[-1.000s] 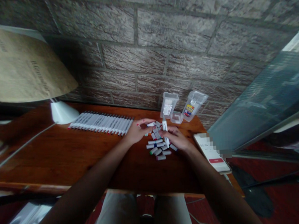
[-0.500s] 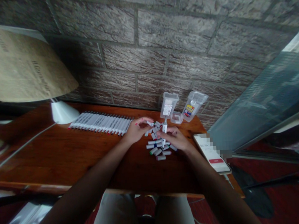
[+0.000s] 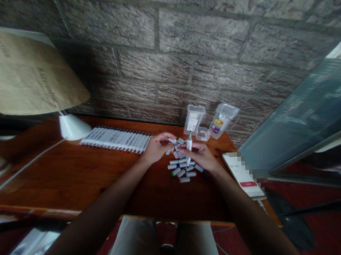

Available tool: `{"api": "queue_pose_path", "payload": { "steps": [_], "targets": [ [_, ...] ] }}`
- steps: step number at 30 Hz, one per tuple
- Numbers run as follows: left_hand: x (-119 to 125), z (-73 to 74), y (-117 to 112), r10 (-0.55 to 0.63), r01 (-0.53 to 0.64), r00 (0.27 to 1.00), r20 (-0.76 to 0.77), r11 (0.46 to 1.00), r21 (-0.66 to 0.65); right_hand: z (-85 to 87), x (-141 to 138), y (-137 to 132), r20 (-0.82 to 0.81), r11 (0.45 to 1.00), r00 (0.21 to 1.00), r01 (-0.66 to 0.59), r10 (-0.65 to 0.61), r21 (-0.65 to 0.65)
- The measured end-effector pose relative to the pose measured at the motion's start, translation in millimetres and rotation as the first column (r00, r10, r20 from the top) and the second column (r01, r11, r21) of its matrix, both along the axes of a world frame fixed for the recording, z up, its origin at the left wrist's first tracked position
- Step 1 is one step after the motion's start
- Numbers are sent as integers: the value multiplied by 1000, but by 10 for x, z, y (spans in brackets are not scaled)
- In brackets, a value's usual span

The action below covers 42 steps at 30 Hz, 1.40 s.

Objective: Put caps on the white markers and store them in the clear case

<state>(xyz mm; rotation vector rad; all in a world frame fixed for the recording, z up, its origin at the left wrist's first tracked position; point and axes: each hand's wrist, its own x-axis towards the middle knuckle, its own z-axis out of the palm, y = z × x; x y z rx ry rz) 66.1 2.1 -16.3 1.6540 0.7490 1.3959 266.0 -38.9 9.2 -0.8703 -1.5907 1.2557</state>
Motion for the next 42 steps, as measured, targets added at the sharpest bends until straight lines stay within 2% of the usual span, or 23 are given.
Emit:
{"api": "queue_pose_path", "payload": {
  "steps": [3, 9, 13, 17, 21, 27, 33, 38, 40, 42],
  "targets": [
    [16, -3, -4, -6, 6, 1000, 20, 1000, 6, -3, 4, 26, -54, 995, 994, 99, -99, -9],
    [29, -43, -5, -15, 15, 1000, -6, 1000, -17, -16, 27, 100, -176, 946, 932, 296, -316, -132],
    [23, -47, 1, 3, -3, 999, -33, 1000, 13, 10, 34, 135, -276, 924, 884, 340, -377, -172],
    [23, -48, 10, 27, -27, 999, -41, 1000, -1, 35, 38, 145, -309, 922, 870, 339, -384, -189],
    [25, -65, 11, 26, -25, 994, -103, 999, 20, 15, 32, 143, -338, 930, 867, 349, -366, -114],
    [13, -62, 2, 62, -53, 986, -157, 997, 63, -22, 33, 130, -263, 939, 905, 345, -334, -6],
    [-7, -29, -13, 57, -40, 977, -204, 995, 88, -6, 13, 72, -64, 941, 946, 322, -316, 103],
    [-9, -33, -25, 48, -22, 971, -235, 993, 114, -4, 12, 74, 16, 937, 961, 267, -278, 224],
    [-12, -50, -10, 41, -18, 974, -224, 994, 105, -11, 45, 99, 14, 916, 946, 310, -324, 256],
    [-21, -65, 13, 52, -35, 981, -189, 995, 92, -22, 103, 139, -24, 875, 909, 407, -416, 263]
  ]
}}
